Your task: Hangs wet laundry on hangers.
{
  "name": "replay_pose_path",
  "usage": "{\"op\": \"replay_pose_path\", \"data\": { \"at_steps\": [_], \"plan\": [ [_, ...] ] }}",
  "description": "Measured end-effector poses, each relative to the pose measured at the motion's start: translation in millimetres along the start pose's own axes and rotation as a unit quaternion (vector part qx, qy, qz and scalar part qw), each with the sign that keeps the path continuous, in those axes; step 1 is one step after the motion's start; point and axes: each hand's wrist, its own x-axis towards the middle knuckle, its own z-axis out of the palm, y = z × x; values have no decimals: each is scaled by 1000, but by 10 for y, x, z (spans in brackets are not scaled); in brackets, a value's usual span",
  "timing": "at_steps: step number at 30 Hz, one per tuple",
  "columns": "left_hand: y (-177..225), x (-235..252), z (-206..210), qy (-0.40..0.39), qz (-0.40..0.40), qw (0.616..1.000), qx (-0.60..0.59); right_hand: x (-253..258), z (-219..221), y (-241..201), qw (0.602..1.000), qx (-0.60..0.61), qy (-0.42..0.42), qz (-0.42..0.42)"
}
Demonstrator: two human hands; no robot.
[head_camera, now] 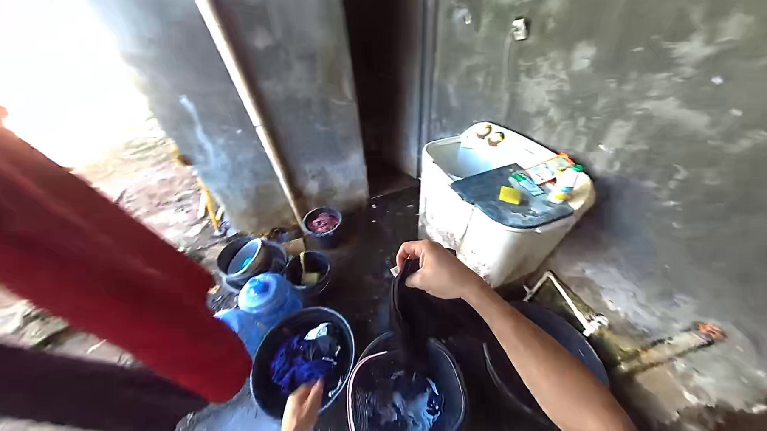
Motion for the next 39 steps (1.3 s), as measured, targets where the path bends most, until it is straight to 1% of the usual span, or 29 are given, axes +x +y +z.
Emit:
{"op": "replay_pose_path", "data": {
  "at_steps": [1,2,3,4,5,6,7,8,9,10,11,13,15,17,18,19,22,25,27,29,30,31,32,33,34,35,36,37,39],
  "plan": [
    [547,143,69,6,69,997,-43,54,49,-87,999,-41,-12,13],
    [1152,170,146,-15,132,988,-78,84,68,-173,997,-77,-14,26],
    [1712,125,242,-60,189,974,-105,92,63,-253,994,-108,-8,34],
    [2175,72,365,-102,245,958,-112,83,40,-334,990,-137,3,37],
    [2533,24,502,-120,295,941,-112,57,3,-416,985,-166,18,36],
    [2798,-10,630,-105,336,930,-108,18,-50,-489,981,-191,34,29],
    [2975,-7,722,-67,368,923,-89,-38,-124,-542,976,-212,49,23],
    [3093,16,765,-28,385,921,-58,-113,-216,-567,971,-228,62,21],
    [3186,39,739,-23,386,921,-41,-204,-321,-553,969,-235,72,22],
    [3287,63,643,-52,377,923,-46,-291,-431,-518,971,-227,76,25],
    [3399,88,508,-102,364,923,-73,-359,-529,-471,975,-207,74,26],
    [3591,98,307,-203,323,914,-140,-481,-632,-299,991,-127,45,23],
    [3717,109,245,-267,289,906,-154,-538,-585,-18,1000,-19,-6,6],
    [3787,115,251,-294,259,907,-151,-537,-385,236,995,86,-48,-3],
    [3797,109,252,-290,252,912,-146,-526,-268,327,992,110,-57,6],
    [3792,100,238,-275,253,917,-139,-498,-151,408,993,106,-55,19],
    [3683,93,73,-218,296,925,-94,-302,126,575,994,0,-36,105],
    [3481,71,-184,-136,345,927,-49,-45,248,575,964,-147,-103,194],
    [3327,49,-409,-74,360,930,-17,133,201,513,948,-198,-150,198],
    [3161,8,-604,-20,366,930,8,301,-72,206,960,-160,-193,124],
    [3088,-25,-700,5,373,927,25,384,-251,-106,973,-120,-186,67],
    [3025,-60,-785,21,383,922,43,475,-439,-526,986,-93,-141,12],
    [2969,-95,-847,29,394,916,62,579,-628,-1000,992,-100,-58,-40],
    [2917,-132,-883,28,403,911,79,697,-807,-1473,987,-132,43,-86],
    [2865,-166,-888,25,402,911,91,838,-954,-1899,965,-171,152,-125],
    [2816,-197,-881,20,389,916,99,989,-1079,-2296,931,-201,253,-170],
    [2765,-220,-871,19,374,921,106,1139,-1192,-2684,894,-225,327,-208],
    [2709,-237,-864,19,362,926,107,1305,-1292,-3042,861,-245,380,-234],
    [2577,-255,-880,20,354,929,108,1673,-1432,-3633,814,-293,440,-240]
  ]
}}
